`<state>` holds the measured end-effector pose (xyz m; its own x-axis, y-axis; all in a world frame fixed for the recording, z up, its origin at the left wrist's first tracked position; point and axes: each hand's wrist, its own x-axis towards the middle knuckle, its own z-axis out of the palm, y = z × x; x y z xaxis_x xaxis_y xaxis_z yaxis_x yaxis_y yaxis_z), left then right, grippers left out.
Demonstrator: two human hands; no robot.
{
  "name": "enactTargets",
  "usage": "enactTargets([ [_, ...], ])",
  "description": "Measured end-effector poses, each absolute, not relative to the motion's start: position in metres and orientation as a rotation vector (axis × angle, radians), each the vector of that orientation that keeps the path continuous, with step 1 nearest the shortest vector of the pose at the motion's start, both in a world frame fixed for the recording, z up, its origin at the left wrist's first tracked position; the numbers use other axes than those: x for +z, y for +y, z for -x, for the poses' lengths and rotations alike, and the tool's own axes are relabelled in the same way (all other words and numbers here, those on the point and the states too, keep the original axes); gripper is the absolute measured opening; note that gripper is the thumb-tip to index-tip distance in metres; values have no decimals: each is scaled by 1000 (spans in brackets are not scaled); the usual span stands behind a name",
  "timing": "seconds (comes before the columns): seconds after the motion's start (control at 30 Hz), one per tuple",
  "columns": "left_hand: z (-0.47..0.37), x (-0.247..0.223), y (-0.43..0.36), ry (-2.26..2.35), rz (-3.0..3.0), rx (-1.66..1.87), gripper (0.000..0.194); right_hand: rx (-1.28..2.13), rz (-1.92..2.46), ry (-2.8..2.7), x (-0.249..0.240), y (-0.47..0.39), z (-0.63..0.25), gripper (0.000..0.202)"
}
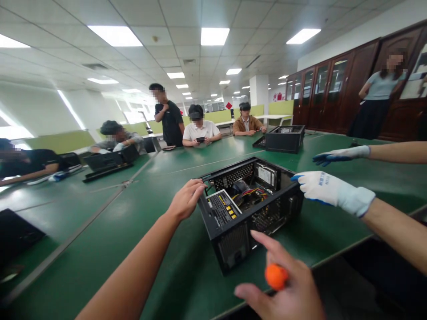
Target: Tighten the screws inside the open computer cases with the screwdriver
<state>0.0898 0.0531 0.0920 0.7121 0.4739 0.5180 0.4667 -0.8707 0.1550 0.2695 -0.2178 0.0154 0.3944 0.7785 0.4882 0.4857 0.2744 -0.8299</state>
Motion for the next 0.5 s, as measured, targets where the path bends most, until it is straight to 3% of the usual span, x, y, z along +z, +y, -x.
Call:
enactTargets([
  [0.1, -71, 98, 68, 870, -2923, 882, 51, 75, 1386, -1434, 15, -163, -217, 84],
  [0.3, -38, 102, 33, 1040, -2975, 872, 47, -158, 1311, -1533, 5, -137, -181, 52],
  [0.43, -8, 104, -30, 1127, -3085, 771, 30, -15, 1244, -1520, -12, -181, -228, 73],
  [0.5, 0, 102, -69, 1074, -3184, 797, 32, 92, 1389, -1408, -17, -196, -269, 82],
])
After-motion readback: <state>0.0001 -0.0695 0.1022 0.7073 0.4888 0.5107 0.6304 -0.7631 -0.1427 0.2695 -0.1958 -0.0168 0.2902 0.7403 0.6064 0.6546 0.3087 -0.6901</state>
